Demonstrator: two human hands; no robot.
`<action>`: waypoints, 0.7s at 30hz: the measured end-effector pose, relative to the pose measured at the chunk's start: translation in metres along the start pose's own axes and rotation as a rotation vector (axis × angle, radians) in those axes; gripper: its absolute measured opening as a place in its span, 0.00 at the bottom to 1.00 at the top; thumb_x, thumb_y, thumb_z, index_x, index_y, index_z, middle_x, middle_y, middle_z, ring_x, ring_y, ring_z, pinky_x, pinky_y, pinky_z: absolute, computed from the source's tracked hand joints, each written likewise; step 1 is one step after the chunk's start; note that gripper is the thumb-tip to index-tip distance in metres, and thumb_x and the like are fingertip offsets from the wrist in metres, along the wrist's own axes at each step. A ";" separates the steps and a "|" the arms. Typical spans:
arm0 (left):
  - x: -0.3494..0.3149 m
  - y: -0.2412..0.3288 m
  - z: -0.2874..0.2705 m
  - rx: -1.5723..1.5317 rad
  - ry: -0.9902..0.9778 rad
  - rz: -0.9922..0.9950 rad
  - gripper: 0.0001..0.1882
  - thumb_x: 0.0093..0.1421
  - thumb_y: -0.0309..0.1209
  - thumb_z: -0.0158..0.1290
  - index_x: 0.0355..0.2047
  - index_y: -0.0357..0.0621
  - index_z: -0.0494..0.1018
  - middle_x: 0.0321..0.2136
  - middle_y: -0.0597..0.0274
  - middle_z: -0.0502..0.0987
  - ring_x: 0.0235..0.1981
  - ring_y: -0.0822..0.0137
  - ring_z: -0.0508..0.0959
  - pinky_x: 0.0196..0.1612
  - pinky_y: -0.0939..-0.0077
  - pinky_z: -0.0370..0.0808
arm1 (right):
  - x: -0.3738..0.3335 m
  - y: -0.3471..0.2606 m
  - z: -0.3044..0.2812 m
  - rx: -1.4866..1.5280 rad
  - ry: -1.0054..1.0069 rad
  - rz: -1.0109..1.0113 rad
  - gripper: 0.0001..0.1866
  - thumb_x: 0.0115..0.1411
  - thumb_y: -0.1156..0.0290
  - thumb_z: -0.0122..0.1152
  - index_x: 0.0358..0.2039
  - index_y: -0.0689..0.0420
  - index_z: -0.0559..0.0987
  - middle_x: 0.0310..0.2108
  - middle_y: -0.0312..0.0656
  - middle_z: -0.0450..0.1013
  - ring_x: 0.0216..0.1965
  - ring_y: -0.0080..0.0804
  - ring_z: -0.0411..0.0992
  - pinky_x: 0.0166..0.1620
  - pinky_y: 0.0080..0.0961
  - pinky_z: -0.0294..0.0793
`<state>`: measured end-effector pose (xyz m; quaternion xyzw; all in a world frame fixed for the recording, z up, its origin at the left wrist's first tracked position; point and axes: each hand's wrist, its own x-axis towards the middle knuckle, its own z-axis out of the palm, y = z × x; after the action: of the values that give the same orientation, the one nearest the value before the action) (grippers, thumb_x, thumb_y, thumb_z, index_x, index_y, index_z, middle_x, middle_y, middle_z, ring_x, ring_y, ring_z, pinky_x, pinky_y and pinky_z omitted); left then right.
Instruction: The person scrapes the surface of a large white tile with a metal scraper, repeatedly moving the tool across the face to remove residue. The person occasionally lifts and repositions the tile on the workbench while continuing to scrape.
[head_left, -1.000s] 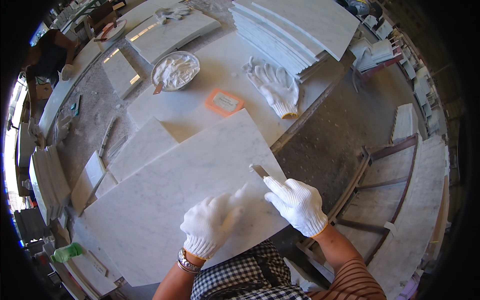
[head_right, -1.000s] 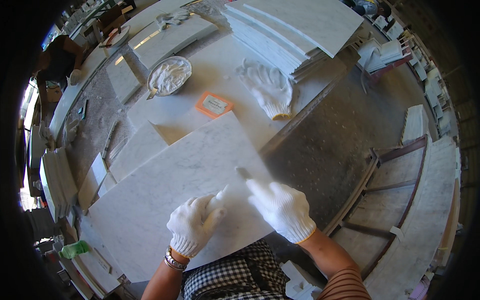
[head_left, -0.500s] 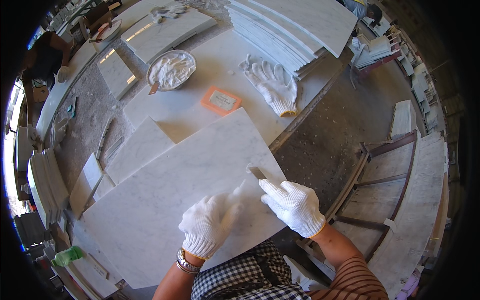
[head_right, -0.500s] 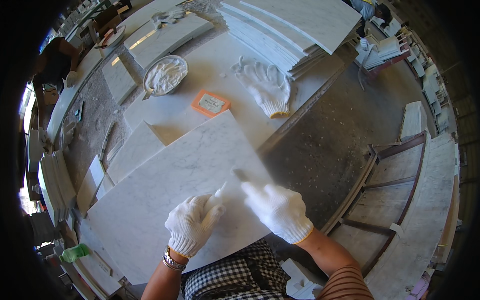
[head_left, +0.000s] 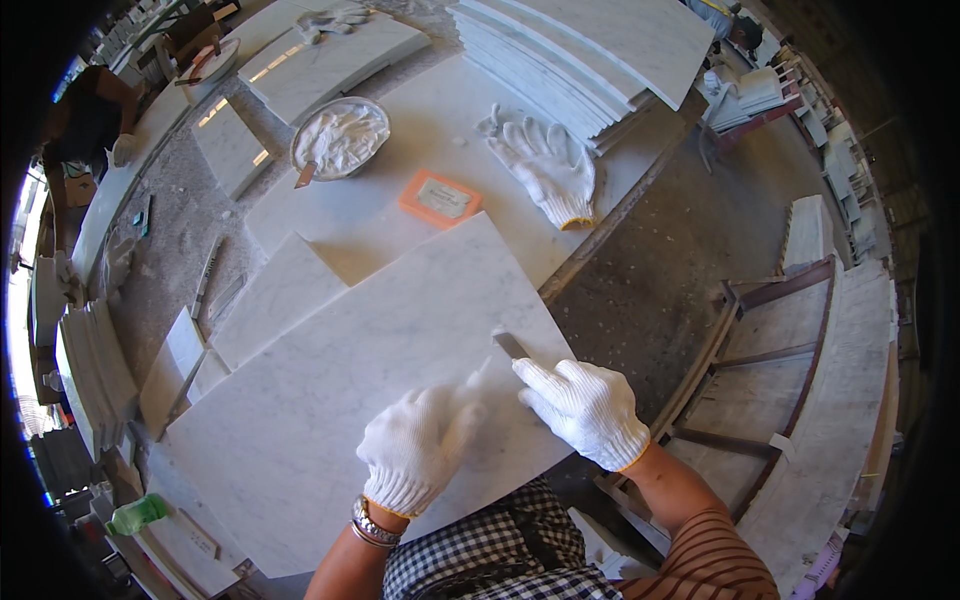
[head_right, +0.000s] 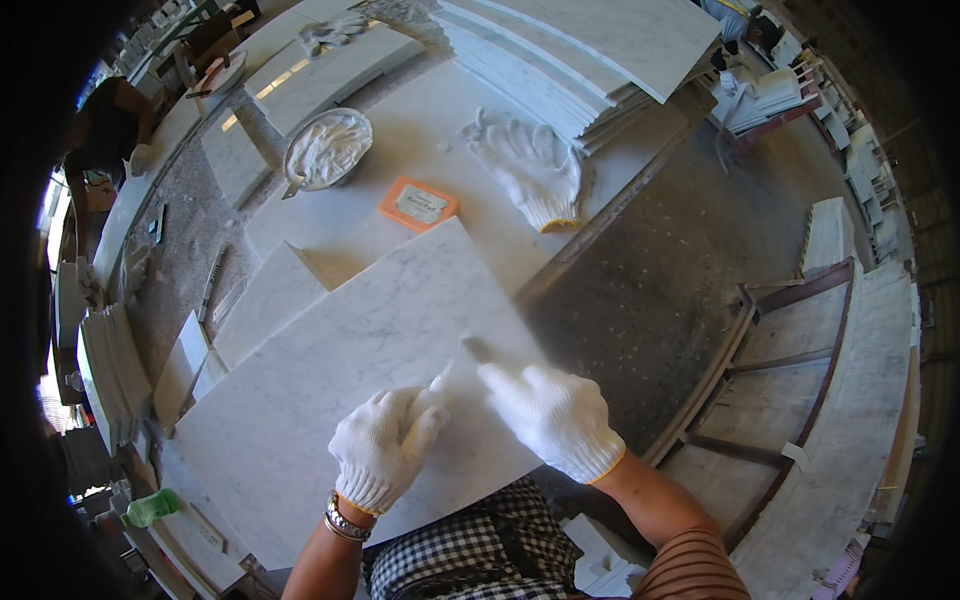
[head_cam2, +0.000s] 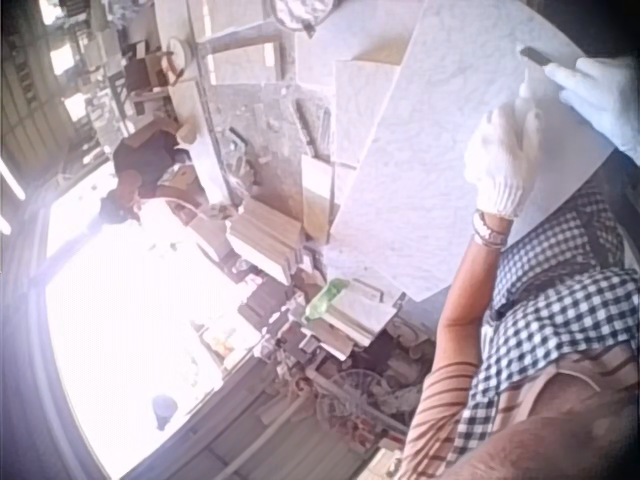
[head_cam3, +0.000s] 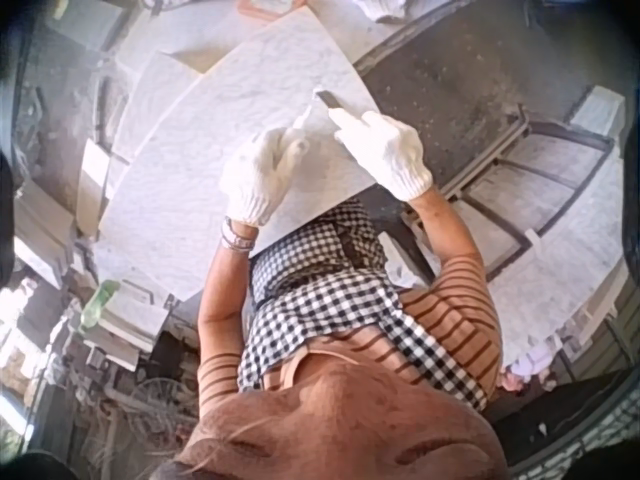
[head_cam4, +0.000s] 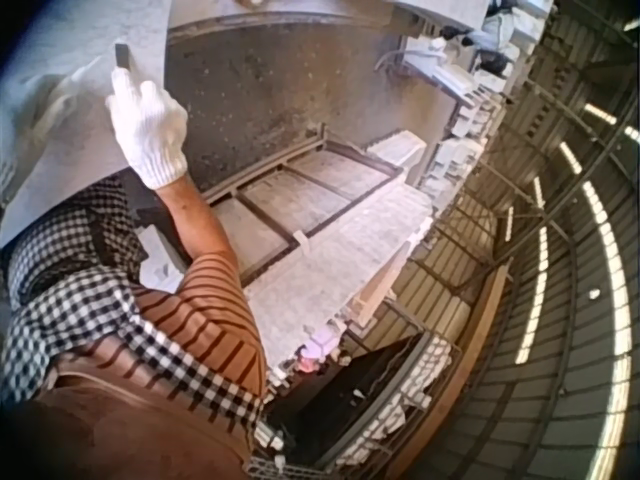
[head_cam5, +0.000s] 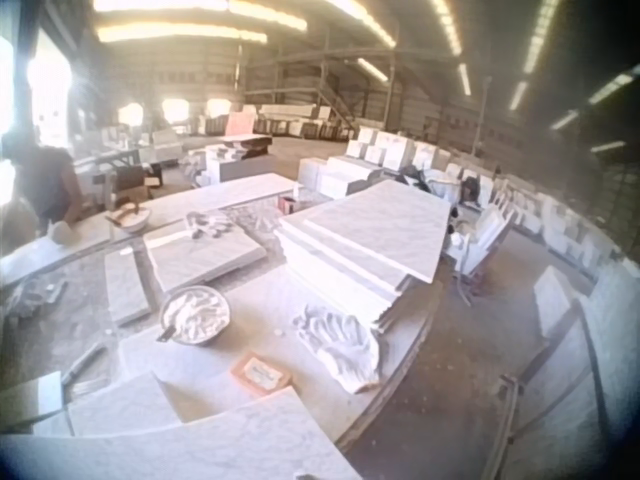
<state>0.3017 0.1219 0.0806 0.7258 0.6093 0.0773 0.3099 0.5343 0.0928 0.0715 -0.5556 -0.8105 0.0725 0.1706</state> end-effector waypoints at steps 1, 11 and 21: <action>0.000 0.000 -0.001 -0.009 0.004 0.012 0.19 0.61 0.50 0.63 0.43 0.50 0.85 0.34 0.58 0.86 0.34 0.54 0.86 0.37 0.63 0.81 | 0.000 0.000 -0.001 0.018 0.010 0.003 0.20 0.58 0.67 0.75 0.50 0.56 0.85 0.21 0.36 0.71 0.21 0.32 0.72 0.24 0.29 0.74; 0.002 -0.001 0.001 -0.024 0.045 0.038 0.19 0.61 0.50 0.65 0.42 0.49 0.85 0.31 0.58 0.86 0.29 0.56 0.85 0.35 0.66 0.80 | -0.001 -0.002 -0.003 0.030 -0.012 0.032 0.21 0.57 0.66 0.75 0.51 0.57 0.85 0.22 0.38 0.72 0.21 0.33 0.73 0.24 0.30 0.74; 0.005 0.004 -0.002 -0.026 0.030 0.001 0.19 0.61 0.49 0.65 0.38 0.46 0.85 0.27 0.57 0.85 0.27 0.57 0.85 0.33 0.66 0.80 | -0.003 -0.003 -0.001 0.043 0.071 0.044 0.21 0.58 0.67 0.75 0.51 0.57 0.85 0.21 0.37 0.71 0.20 0.34 0.72 0.23 0.29 0.73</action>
<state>0.3053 0.1272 0.0826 0.7207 0.6124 0.0964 0.3101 0.5336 0.0891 0.0730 -0.5719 -0.7897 0.0739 0.2093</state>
